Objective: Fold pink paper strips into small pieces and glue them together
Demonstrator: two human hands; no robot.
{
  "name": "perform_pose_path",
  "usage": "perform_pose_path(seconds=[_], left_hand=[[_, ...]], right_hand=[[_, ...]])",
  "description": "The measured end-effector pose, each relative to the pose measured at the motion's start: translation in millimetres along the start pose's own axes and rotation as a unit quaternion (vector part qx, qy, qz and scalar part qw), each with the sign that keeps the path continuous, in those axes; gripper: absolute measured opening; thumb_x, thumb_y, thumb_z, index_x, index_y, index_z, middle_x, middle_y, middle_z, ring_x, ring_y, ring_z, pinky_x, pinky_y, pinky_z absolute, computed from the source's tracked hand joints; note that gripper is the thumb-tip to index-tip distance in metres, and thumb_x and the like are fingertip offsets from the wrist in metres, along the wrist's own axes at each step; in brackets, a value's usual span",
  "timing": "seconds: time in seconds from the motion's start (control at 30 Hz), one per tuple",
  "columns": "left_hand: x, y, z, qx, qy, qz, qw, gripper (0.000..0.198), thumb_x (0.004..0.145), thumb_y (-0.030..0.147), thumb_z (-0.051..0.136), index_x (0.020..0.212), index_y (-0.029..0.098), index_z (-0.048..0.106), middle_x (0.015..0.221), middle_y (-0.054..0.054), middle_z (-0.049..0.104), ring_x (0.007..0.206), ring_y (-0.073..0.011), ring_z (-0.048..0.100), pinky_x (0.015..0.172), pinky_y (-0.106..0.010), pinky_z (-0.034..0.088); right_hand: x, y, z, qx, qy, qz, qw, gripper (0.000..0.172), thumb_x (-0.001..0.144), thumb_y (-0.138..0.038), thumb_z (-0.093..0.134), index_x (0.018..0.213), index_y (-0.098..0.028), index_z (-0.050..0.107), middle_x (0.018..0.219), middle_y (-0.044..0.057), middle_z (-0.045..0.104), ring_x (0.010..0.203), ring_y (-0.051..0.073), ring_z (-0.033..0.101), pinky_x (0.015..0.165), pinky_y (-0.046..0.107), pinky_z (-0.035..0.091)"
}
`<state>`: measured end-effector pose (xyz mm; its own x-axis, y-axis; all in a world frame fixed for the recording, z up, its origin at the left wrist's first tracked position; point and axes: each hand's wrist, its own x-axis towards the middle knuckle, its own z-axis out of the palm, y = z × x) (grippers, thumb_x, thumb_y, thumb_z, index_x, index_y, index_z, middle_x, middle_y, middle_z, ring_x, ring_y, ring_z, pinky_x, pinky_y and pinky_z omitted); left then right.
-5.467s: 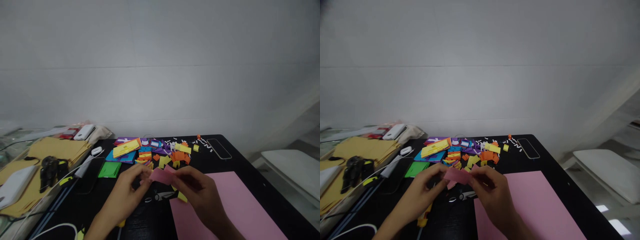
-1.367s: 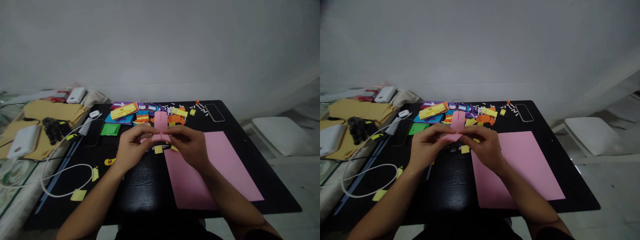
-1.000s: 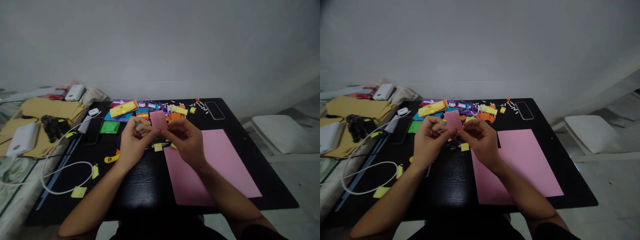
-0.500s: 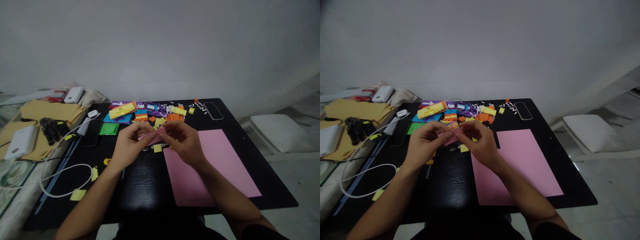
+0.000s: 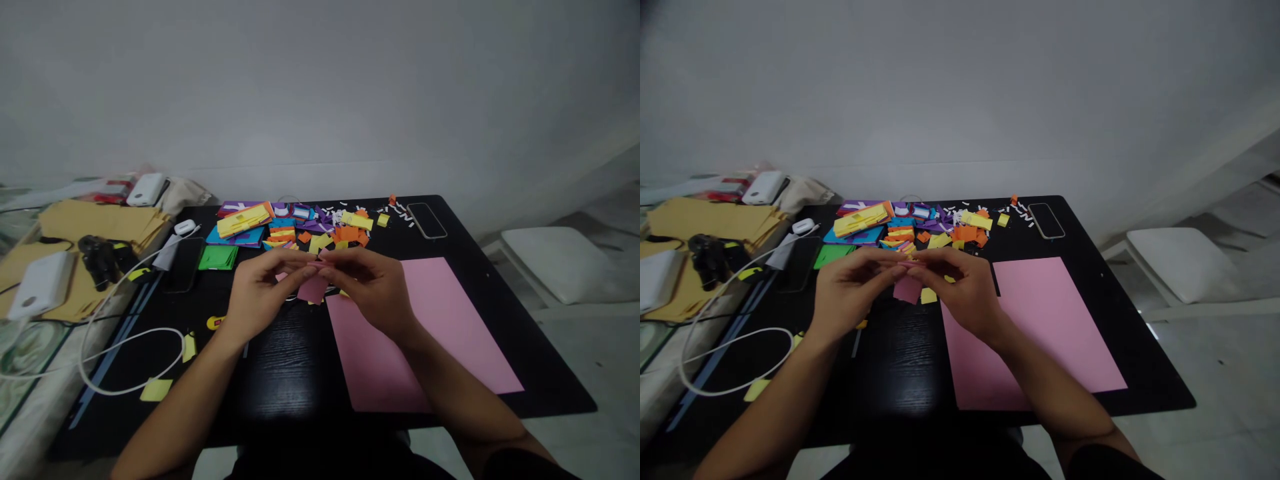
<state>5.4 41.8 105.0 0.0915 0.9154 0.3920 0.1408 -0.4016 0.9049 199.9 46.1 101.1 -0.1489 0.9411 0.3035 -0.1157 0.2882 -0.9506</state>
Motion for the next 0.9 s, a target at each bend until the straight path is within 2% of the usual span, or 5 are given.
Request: perform_pose_path(seconds=[0.13,0.4,0.57,0.77,0.9], left_hand=[[-0.6,0.3,0.6,0.009,0.026,0.002,1.0,0.012,0.087,0.025,0.087,0.099,0.024,0.083,0.091,-0.002,0.085,0.079,-0.0167,0.081,0.077,-0.029,0.069],[-2.3,0.8,1.8,-0.002,0.028,-0.017,0.999,0.013,0.083,0.026,0.09,0.093,0.023,0.083,0.086,-0.001,0.083,0.073,-0.0144,0.077,0.069,-0.024,0.065],[-2.5,0.0,2.0,0.008,0.032,-0.017,0.999,0.01,0.083,0.024,0.089,0.09,0.023,0.082,0.082,0.0,0.082,0.069,-0.0118,0.074,0.064,-0.021,0.061],[-3.5,-0.3,2.3,0.027,0.036,-0.007,0.999,0.008,0.085,0.023,0.088,0.088,0.022,0.081,0.081,0.0,0.081,0.069,-0.0116,0.073,0.066,-0.022,0.062],[-3.2,0.3,1.2,0.032,0.026,-0.005,0.999,0.009,0.086,0.025,0.087,0.089,0.022,0.08,0.081,-0.001,0.08,0.07,-0.0131,0.074,0.067,-0.024,0.063]], right_hand=[[-0.5,-3.4,-0.9,-0.005,0.001,0.002,1.0,0.017,0.085,-0.025,0.089,0.101,-0.029,0.086,0.099,0.0,0.087,0.091,0.02,0.084,0.089,0.037,0.071],[-0.3,-5.5,-3.5,-0.043,0.003,-0.025,0.999,0.013,0.087,-0.022,0.088,0.097,-0.031,0.087,0.094,-0.002,0.086,0.086,0.019,0.083,0.084,0.033,0.07],[-0.9,-5.0,-2.7,-0.053,0.005,-0.016,0.998,0.008,0.088,-0.024,0.087,0.094,-0.029,0.086,0.091,-0.001,0.086,0.085,0.019,0.082,0.084,0.035,0.07],[0.5,-3.3,-0.8,-0.036,0.0,-0.007,0.999,0.01,0.087,-0.027,0.087,0.097,-0.028,0.084,0.094,0.0,0.085,0.085,0.018,0.082,0.083,0.033,0.069],[1.4,-2.6,-2.5,-0.055,-0.011,-0.009,0.998,0.005,0.089,-0.028,0.086,0.093,-0.027,0.084,0.089,-0.001,0.084,0.083,0.017,0.081,0.081,0.033,0.069]])
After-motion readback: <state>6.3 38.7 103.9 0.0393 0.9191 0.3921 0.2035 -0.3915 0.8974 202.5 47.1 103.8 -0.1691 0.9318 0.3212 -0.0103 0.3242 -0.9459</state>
